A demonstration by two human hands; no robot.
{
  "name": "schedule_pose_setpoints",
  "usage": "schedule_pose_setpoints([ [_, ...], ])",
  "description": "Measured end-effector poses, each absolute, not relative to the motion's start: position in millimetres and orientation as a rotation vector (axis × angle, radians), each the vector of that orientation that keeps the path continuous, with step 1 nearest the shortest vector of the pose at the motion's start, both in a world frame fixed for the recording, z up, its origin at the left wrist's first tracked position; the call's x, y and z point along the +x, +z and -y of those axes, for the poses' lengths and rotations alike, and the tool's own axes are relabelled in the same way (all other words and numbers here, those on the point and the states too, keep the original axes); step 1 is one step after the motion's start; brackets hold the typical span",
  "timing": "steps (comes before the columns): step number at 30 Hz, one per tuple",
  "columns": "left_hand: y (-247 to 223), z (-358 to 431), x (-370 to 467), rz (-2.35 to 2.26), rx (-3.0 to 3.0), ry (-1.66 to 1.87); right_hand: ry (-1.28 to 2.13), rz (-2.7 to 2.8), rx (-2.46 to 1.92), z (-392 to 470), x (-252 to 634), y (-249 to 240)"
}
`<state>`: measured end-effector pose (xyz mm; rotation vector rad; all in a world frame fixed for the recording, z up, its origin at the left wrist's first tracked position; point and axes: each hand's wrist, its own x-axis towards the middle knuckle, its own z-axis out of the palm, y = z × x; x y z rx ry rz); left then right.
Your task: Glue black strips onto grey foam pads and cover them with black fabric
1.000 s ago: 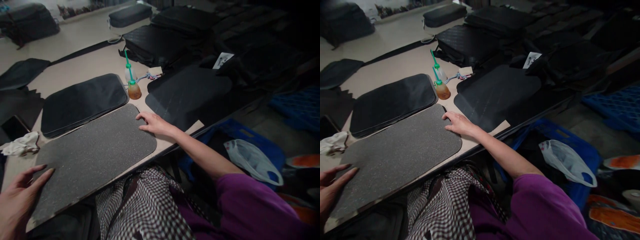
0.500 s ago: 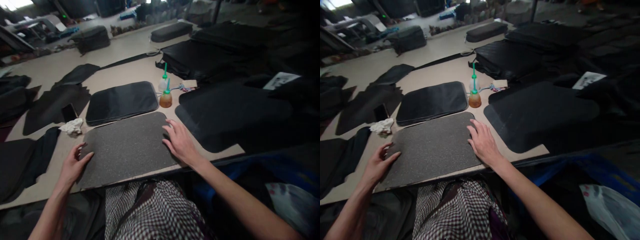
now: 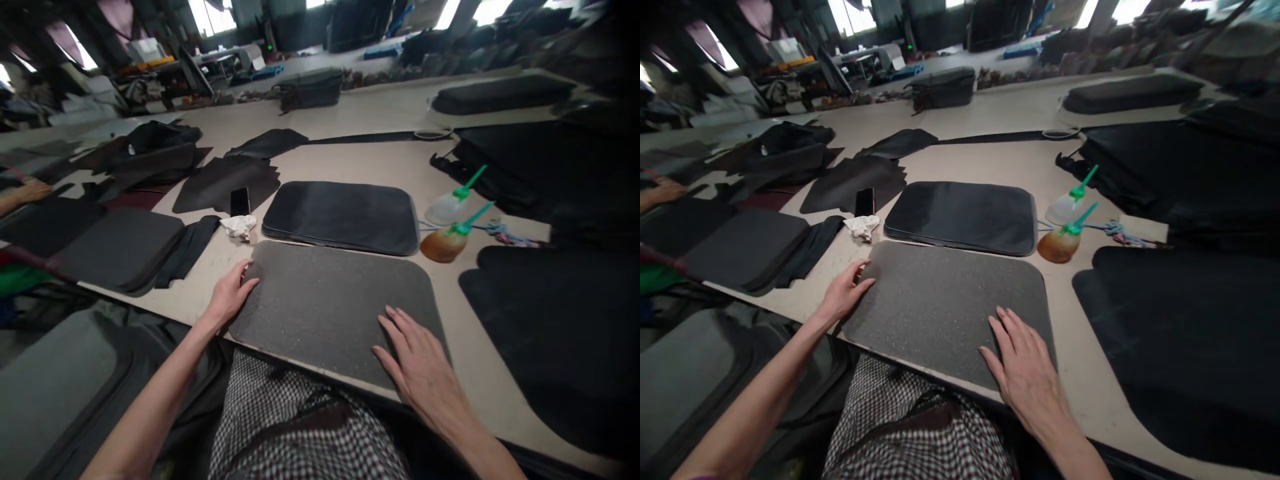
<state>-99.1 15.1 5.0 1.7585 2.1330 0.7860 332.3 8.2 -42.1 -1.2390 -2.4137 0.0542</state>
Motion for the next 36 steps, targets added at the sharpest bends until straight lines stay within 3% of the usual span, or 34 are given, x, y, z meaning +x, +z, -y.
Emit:
schedule_pose_setpoints([
  [5, 9, -23, -99, -2.107, 1.801, 0.901, 0.026, 2.444, -1.249, -8, 332, -44],
  [14, -8, -24, -103, -2.175, 1.915, 0.782, -0.012, 2.452, -1.241, -7, 331, -44],
  [23, 15, -20, -71, -2.495, 1.923, 0.562, -0.02, 2.474, -1.239, -7, 333, -50],
  [26, 23, -20, -8, -2.244, 2.186, 0.639, -0.033, 2.469, -1.226, -7, 332, -50],
  [30, 14, -28, 84, -1.598, 2.556, 0.457, -0.055, 2.473, -1.192, -7, 332, -49],
  [33, -1, -38, 112, -1.562, 2.649, 0.333, -0.073, 2.482, -1.159, -8, 331, -47],
  [36, -11, -44, 90, -1.706, 2.589, 0.254, -0.063, 2.487, -1.163, -7, 331, -45],
])
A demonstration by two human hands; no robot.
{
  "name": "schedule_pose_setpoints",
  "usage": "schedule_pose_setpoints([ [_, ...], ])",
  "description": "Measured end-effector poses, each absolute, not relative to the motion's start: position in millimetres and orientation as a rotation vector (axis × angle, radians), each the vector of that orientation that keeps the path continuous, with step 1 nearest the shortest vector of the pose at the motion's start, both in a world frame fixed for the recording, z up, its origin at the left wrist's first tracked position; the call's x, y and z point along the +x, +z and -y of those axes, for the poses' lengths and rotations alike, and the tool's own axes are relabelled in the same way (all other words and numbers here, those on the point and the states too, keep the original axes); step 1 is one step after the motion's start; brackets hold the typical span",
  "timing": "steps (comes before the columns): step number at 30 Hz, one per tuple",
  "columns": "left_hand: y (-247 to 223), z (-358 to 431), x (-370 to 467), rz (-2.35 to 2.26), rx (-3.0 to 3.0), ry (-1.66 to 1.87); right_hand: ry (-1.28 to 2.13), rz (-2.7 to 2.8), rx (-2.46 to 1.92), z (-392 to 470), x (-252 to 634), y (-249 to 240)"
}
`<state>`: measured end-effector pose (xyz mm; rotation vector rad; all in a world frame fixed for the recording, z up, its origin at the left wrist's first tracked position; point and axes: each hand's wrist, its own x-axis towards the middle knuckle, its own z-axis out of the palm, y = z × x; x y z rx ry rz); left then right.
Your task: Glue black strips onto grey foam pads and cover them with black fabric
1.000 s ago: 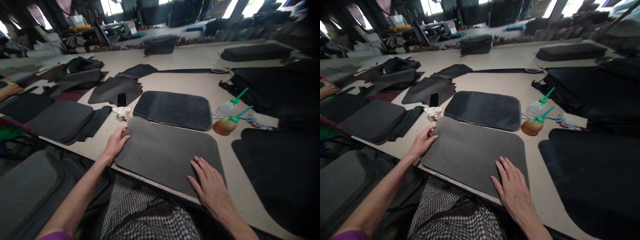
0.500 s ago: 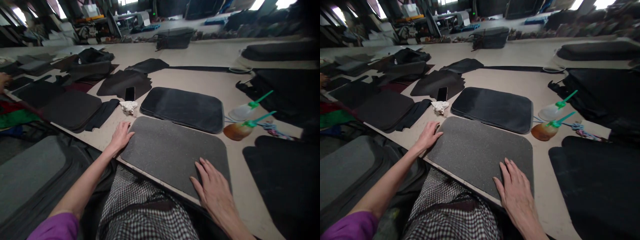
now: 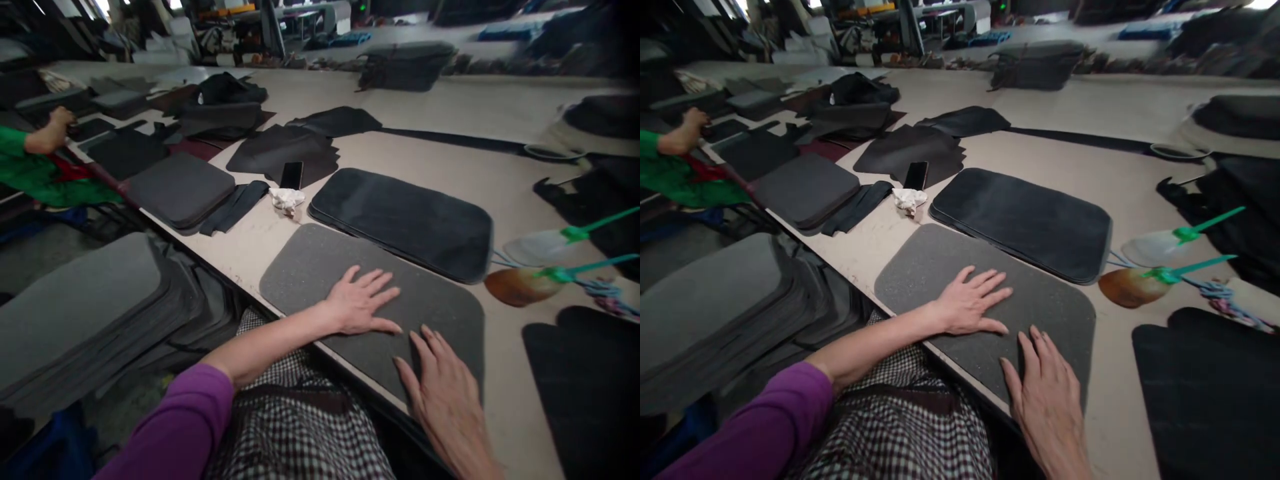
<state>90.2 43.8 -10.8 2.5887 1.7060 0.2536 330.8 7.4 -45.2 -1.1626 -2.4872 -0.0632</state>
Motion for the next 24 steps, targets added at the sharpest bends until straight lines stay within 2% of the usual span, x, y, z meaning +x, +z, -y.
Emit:
schedule_pose_setpoints([
  [6, -5, -24, -29, -2.142, 2.221, 0.076, -0.022, 2.496, -1.205, -4, 329, -40],
  [9, 1, -7, -54, -2.414, 2.02, 0.059, -0.02, 2.507, -1.229, -3, 328, -36],
  [11, 3, 5, -46, -2.374, 2.136, 0.095, -0.019, 2.52, -1.236, -3, 327, -36],
  [16, -5, 30, -6, -1.84, 2.519, 0.094, 0.011, 2.511, -1.262, -4, 329, -40],
  [24, -20, 46, -39, -2.044, 2.444, 0.103, 0.194, 2.436, -1.303, -15, 351, -20],
])
